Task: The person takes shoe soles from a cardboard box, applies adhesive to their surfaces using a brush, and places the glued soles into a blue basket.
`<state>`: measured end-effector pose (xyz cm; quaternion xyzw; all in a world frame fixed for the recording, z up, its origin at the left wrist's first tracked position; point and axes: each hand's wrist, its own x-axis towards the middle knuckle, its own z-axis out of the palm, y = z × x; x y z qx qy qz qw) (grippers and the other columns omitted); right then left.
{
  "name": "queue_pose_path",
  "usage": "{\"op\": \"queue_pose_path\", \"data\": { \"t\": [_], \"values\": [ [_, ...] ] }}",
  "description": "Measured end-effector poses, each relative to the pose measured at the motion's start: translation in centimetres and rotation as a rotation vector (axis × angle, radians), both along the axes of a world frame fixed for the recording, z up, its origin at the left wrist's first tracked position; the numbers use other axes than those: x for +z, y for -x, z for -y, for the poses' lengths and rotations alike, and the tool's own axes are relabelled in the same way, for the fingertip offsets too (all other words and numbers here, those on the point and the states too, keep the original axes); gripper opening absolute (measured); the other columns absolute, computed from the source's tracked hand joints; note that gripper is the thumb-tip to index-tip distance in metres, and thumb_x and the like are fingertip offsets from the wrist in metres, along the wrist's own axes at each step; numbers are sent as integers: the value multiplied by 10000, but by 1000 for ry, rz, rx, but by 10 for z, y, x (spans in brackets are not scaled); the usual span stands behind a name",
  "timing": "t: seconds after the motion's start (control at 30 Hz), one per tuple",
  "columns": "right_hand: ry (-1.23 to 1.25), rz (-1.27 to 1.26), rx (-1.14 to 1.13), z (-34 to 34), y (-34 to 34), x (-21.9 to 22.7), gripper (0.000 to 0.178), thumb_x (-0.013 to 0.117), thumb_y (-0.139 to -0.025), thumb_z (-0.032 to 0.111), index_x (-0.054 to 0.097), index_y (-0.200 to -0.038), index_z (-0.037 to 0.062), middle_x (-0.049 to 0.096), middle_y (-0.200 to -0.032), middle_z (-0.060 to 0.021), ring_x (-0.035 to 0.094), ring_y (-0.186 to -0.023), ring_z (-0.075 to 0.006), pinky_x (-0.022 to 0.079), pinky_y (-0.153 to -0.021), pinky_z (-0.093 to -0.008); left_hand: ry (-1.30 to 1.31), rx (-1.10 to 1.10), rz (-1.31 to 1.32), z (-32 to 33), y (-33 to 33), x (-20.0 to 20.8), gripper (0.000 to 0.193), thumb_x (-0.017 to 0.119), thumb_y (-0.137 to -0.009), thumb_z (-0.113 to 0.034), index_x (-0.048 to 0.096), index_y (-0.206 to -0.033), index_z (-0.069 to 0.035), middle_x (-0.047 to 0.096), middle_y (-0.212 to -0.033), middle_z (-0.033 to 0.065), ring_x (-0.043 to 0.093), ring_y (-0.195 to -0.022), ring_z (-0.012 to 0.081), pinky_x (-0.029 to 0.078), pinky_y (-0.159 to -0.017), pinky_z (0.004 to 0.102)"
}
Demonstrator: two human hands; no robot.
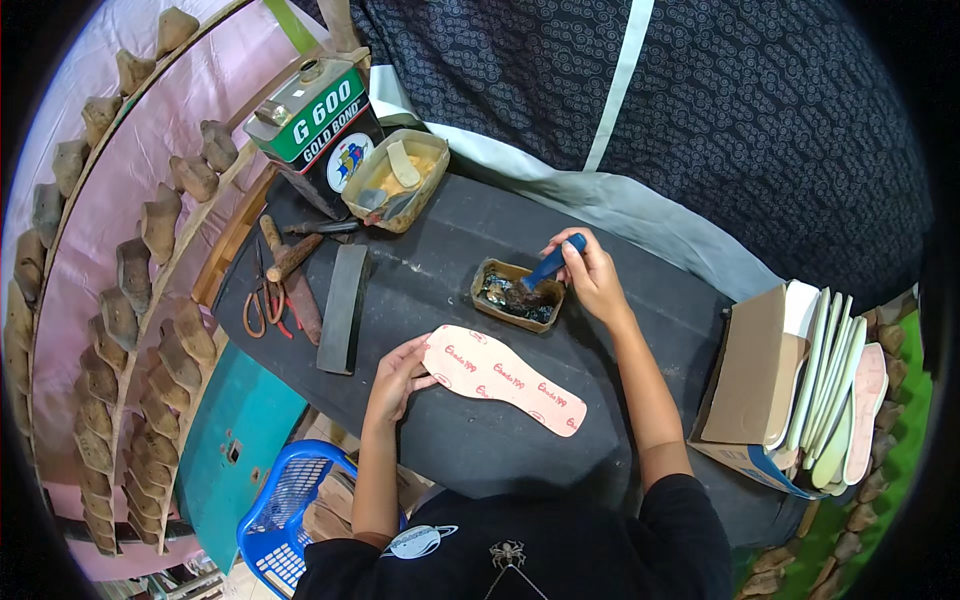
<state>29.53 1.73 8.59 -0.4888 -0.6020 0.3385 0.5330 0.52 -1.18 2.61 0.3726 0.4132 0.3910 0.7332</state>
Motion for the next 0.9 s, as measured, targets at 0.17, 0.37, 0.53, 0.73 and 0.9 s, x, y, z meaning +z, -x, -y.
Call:
{"op": "queue_pose_path", "data": {
  "t": [0.17, 0.37, 0.53, 0.73, 0.9],
  "values": [
    [-73, -50, -58, 4, 4, -7, 171, 379, -887, 177, 443, -943, 28, 566, -810, -62, 475, -565, -56, 398, -507, -180, -1, 17, -118, 0, 10, -4, 273, 499, -838, -231, 524, -975, 4, 588, -839, 49, 577, -710, 96, 486, -599, 215],
    [-74, -498, -318, 12, 0, -21, 227, 365, -898, 266, 426, -902, 48, 565, -809, -112, 463, -519, -68, 376, -450, -183, -50, -38, -145, 5, 17, -5, 193, 530, -825, -225, 532, -829, -32, 563, -721, 9, 538, -627, 51, 456, -560, 173],
    [151, -980, -360, 30, -3, -35, 272, 404, -880, 317, 419, -858, 46, 537, -735, -101, 465, -515, -104, 394, -457, -216, -46, -83, -175, 17, 24, -8, 184, 536, -823, -219, 538, -831, -35, 564, -724, 8, 542, -631, 54, 458, -564, 171],
    [314, -1188, -214, 58, 7, -42, 293, 447, -858, 343, 427, -768, 65, 447, -604, -40, 463, -508, -111, 399, -449, -211, -28, -112, -238, 35, 34, 1, 192, 556, -810, -221, 559, -817, -29, 566, -730, 8, 553, -653, 58, 480, -579, 177],
    [320, -1132, -230, 87, 40, -36, 267, 445, -861, 332, 440, -799, 73, 507, -646, -67, 454, -434, -104, 370, -368, -190, -35, -118, -217, 47, 40, 2, 202, 569, -800, -202, 557, -845, -5, 566, -740, 22, 551, -635, 66, 486, -560, 184]
  ]
}}
